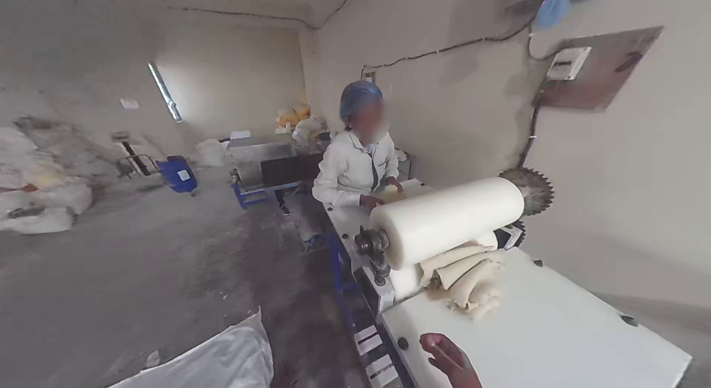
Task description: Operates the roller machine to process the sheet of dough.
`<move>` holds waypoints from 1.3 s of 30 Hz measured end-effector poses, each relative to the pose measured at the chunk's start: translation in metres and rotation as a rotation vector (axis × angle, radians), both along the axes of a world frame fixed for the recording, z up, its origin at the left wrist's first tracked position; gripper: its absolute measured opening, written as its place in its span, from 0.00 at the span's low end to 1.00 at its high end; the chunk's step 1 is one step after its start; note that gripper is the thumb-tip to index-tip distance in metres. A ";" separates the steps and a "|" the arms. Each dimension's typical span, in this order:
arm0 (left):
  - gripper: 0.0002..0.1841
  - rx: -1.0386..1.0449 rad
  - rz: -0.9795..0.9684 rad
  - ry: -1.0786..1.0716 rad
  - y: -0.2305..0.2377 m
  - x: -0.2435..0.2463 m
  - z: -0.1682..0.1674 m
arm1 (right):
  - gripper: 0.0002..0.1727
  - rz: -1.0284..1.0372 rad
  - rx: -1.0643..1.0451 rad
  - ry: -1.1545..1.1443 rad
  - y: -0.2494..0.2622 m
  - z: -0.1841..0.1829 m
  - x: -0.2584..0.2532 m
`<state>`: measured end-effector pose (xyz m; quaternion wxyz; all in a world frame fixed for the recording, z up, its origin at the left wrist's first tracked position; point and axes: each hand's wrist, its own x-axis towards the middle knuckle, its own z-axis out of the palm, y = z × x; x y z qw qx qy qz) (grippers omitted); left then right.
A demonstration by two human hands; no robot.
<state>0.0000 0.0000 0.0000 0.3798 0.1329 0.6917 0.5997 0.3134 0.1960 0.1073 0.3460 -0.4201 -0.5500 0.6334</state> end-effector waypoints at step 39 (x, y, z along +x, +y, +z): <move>0.36 -0.015 -0.159 -0.568 0.288 -0.035 0.093 | 0.17 -0.398 0.310 -0.463 0.076 -0.019 -0.168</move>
